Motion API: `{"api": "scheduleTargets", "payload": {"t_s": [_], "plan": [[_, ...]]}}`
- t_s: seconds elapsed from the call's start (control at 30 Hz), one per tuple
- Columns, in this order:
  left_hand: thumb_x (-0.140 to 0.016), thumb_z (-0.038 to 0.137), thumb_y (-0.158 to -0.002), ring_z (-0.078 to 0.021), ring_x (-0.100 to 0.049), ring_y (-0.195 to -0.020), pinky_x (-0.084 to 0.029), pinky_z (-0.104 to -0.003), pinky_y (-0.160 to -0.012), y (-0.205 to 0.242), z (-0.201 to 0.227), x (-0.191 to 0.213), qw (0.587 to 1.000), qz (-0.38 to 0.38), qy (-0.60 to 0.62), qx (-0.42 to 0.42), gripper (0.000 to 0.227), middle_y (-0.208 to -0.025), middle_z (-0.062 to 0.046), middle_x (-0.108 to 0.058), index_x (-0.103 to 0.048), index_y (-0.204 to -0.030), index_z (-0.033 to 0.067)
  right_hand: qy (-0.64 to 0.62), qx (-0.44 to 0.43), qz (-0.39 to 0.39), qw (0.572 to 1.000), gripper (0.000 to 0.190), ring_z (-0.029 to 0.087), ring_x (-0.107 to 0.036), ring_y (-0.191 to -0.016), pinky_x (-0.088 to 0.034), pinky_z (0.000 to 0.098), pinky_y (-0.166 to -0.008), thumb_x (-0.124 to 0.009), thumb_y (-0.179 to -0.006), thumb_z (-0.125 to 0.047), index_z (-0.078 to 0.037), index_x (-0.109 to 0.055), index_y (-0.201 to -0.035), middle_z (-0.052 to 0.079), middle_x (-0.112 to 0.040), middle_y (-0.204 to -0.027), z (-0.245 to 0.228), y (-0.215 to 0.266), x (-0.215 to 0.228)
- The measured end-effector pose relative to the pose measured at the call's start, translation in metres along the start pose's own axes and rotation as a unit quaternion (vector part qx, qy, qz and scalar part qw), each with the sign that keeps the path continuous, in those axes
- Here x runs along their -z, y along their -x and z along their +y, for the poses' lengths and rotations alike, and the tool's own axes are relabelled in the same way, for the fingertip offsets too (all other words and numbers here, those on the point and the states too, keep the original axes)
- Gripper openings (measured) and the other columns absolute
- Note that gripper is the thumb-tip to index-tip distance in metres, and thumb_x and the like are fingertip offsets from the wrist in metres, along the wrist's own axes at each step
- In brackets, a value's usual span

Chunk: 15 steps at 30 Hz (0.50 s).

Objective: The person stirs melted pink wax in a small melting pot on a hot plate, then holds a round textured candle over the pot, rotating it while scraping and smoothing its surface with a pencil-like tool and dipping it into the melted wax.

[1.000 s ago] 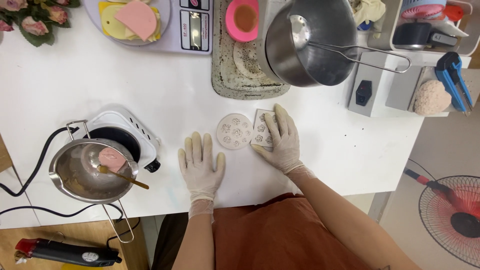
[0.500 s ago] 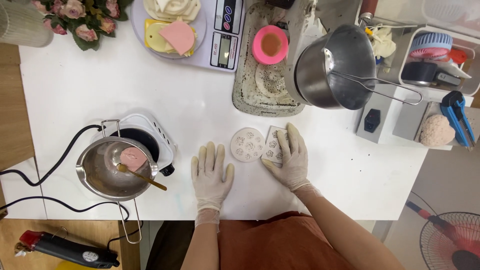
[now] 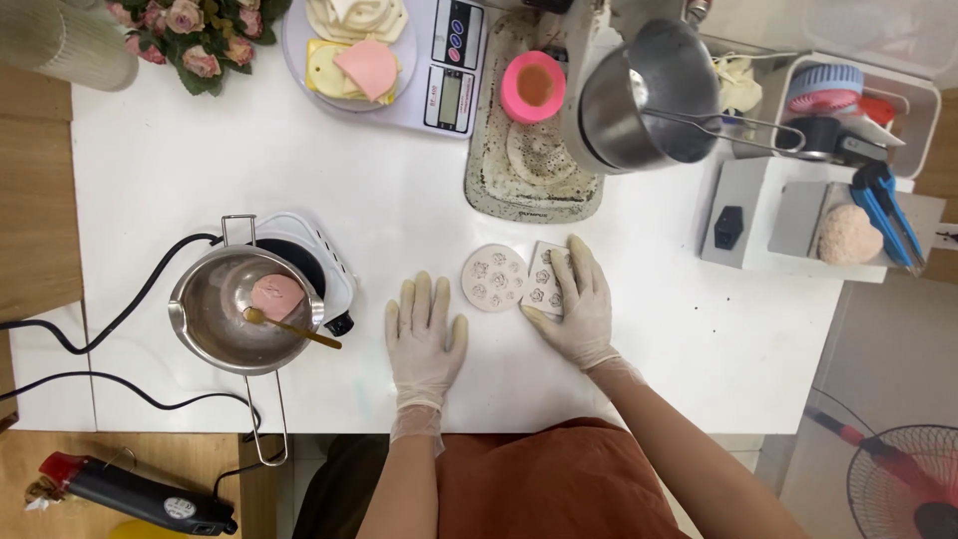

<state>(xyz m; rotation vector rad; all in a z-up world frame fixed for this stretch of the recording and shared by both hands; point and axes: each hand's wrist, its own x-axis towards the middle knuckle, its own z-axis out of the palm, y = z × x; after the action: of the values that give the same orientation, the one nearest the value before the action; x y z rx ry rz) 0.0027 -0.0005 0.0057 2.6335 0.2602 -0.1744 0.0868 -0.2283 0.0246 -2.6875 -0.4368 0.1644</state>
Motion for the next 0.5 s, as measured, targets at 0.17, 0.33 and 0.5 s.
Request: {"api": "scheduleTargets", "payload": {"t_s": [0.17,0.33,0.5], "plan": [[-0.058,0.036,-0.095,-0.0299,-0.031,-0.151,-0.021,-0.051,-0.123,0.004,0.008,0.012,1.000,0.018,-0.010,-0.016,0.061,-0.162,-0.010,-0.038,-0.047,-0.152,0.0152,-0.024,0.005,0.018,1.000,0.096,0.040,-0.036,-0.146,-0.033,0.0511,-0.120,-0.083,-0.075,-0.045,-0.009,-0.041,-0.154,0.021,-0.031,-0.162,-0.004,0.007,0.011],[-0.055,0.036,-0.097,-0.0304,-0.030,-0.151,-0.020,-0.050,-0.124,0.008,0.009,0.018,0.998,0.031,-0.040,-0.044,0.060,-0.162,-0.012,-0.038,-0.046,-0.152,0.0140,-0.044,0.021,0.057,0.997,0.091,0.042,-0.040,-0.141,-0.033,0.0510,-0.116,-0.080,-0.076,-0.045,-0.005,-0.044,-0.149,0.024,-0.035,-0.158,-0.006,0.006,0.033],[-0.046,0.037,-0.101,-0.0327,-0.027,-0.152,-0.017,-0.049,-0.125,0.011,0.017,0.014,0.994,0.039,-0.081,-0.056,0.062,-0.165,-0.013,-0.033,-0.037,-0.157,0.0133,-0.036,-0.025,0.102,0.994,0.062,0.037,-0.058,-0.124,-0.044,0.0491,-0.106,-0.072,-0.093,-0.041,-0.005,-0.056,-0.140,0.019,-0.060,-0.137,0.027,-0.013,0.072]]}}
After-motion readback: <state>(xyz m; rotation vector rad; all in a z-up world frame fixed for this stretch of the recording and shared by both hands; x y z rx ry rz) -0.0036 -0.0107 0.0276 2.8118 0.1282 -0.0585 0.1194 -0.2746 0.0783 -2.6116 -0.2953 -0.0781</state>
